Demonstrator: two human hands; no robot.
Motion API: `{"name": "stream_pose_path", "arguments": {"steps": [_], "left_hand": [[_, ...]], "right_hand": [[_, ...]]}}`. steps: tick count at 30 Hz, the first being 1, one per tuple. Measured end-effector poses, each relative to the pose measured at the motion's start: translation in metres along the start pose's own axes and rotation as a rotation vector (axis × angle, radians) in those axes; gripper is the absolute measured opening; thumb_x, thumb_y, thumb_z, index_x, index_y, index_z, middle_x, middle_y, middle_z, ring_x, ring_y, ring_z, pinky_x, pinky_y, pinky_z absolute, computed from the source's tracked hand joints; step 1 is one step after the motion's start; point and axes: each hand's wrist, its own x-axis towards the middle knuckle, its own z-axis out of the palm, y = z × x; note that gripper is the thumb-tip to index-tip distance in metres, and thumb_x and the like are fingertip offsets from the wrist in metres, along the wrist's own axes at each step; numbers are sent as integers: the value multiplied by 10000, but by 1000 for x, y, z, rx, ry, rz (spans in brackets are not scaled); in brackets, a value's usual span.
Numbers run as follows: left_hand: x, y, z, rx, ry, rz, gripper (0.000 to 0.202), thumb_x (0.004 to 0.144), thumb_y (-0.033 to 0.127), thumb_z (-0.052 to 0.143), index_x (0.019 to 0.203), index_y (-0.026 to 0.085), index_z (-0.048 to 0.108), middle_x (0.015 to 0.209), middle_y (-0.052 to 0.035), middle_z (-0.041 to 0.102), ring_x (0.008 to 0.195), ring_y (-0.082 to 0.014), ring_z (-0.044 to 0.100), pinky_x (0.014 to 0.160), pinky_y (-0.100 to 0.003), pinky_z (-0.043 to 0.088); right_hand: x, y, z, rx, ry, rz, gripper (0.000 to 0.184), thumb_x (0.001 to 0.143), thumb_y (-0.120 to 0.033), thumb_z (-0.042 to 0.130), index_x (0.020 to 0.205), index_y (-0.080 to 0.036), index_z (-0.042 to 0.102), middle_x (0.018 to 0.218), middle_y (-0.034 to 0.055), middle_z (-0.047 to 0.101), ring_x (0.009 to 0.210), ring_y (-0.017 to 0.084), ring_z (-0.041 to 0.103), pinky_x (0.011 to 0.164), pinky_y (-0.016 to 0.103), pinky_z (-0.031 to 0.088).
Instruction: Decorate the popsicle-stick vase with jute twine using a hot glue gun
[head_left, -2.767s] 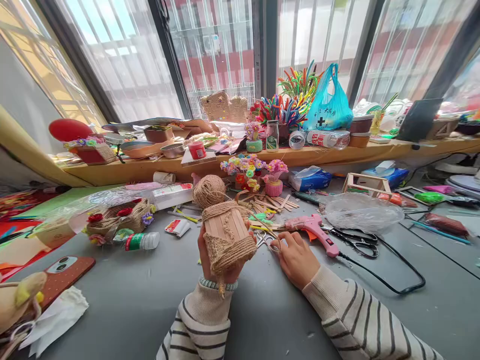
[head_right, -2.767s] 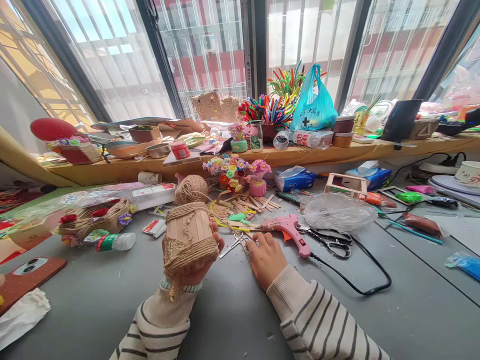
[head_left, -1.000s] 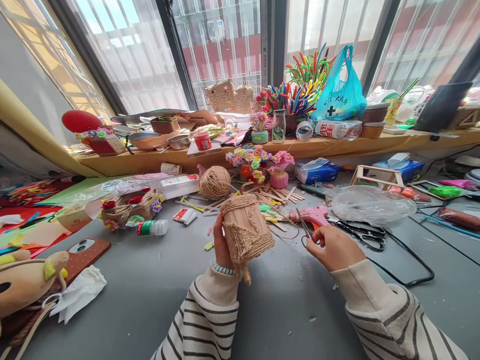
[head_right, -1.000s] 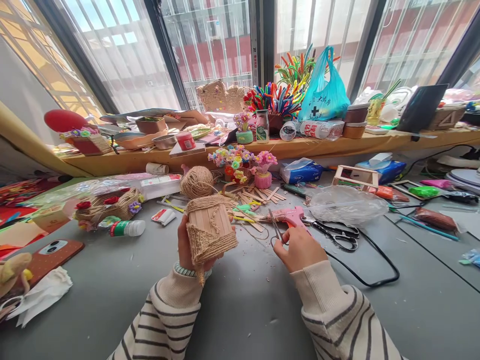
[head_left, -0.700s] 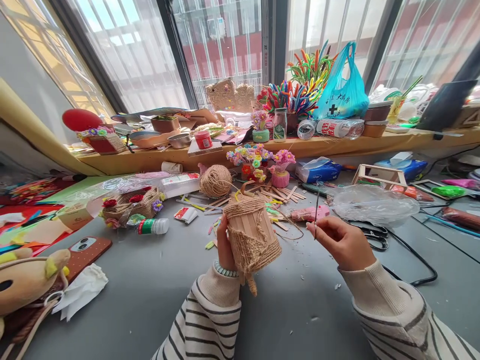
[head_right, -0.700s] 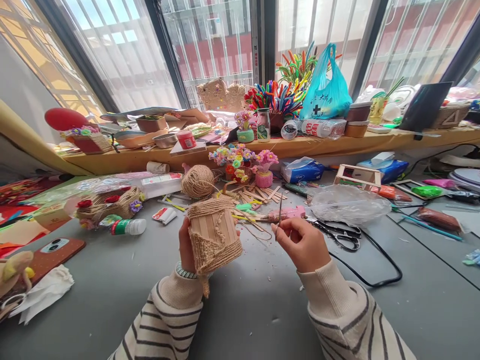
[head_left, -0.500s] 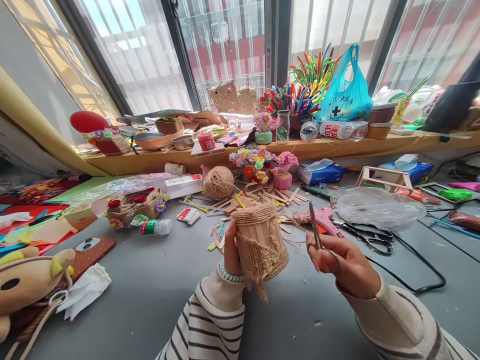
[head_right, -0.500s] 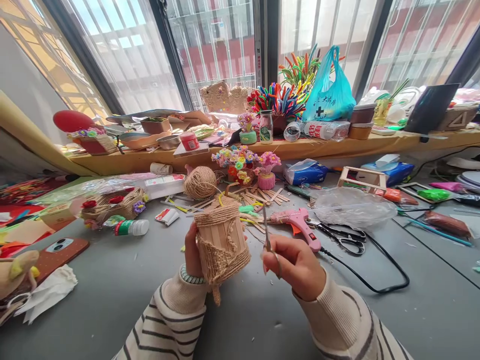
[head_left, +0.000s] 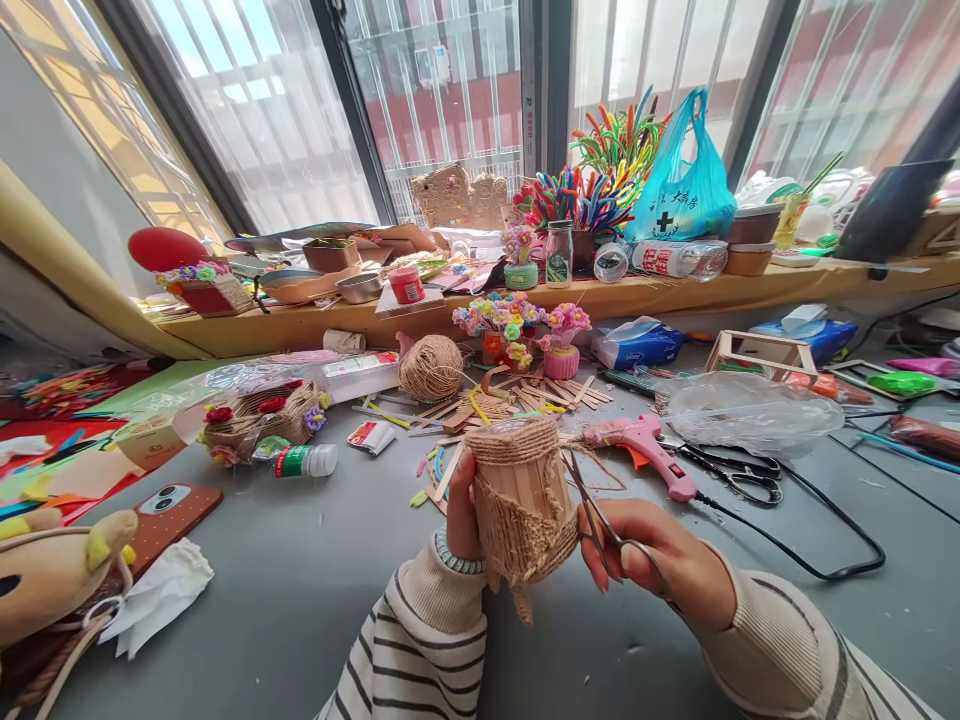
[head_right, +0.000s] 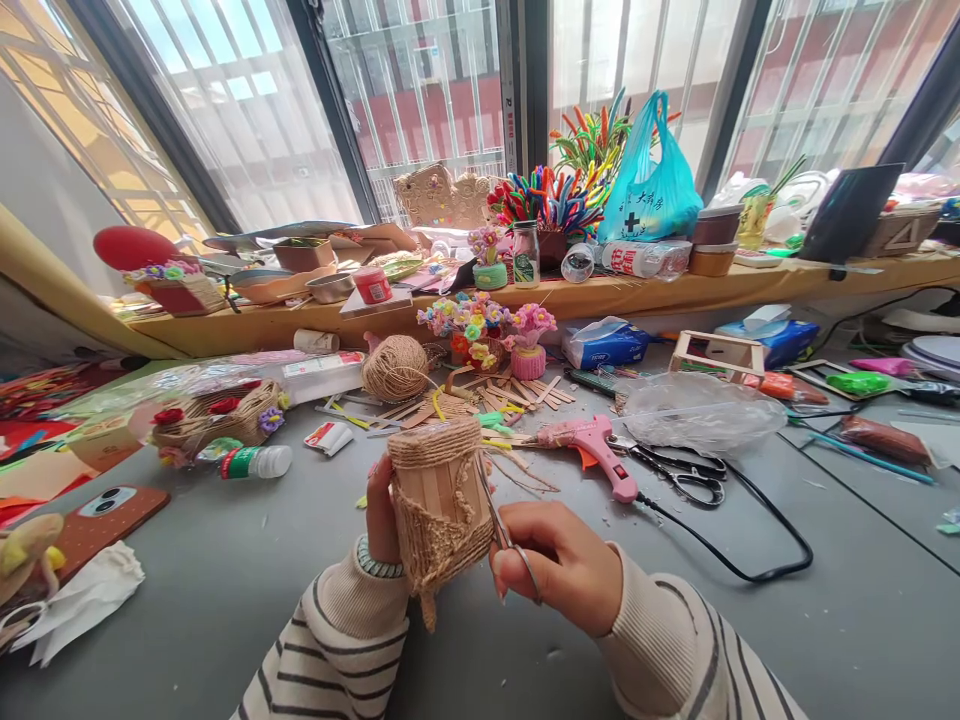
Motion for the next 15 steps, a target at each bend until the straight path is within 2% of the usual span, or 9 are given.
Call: {"name": "stream_pose_path", "arguments": {"steps": [5, 11, 15], "left_hand": [[-1, 0, -2, 11, -52, -29, 575, 669, 522, 514, 1071, 116, 582, 983, -114, 662, 1031, -320, 550, 875, -414, 428], [-2, 1, 0, 13, -22, -76, 622, 620, 556, 553, 1073, 132, 585, 1026, -114, 649, 1025, -336, 550, 893, -429, 406], [-2, 1, 2, 12, -76, -81, 596, 629, 553, 535, 1034, 120, 604, 1018, -120, 649, 1059, -344, 525, 899, -436, 400]], "right_hand": [[0, 0, 0, 18, 4, -24, 565, 764, -653, 334, 563, -153, 501, 520, -28, 374, 502, 74, 345, 491, 223, 285], [0, -3, -1, -17, -6, -15, 583, 758, -671, 314, 564, -159, 512, 534, -20, 399, 511, 80, 346, 510, 230, 303], [-1, -3, -1, -11, -3, -10, 587, 767, -659, 314, 549, -154, 521, 526, -20, 392, 508, 80, 350, 509, 231, 299]]}}
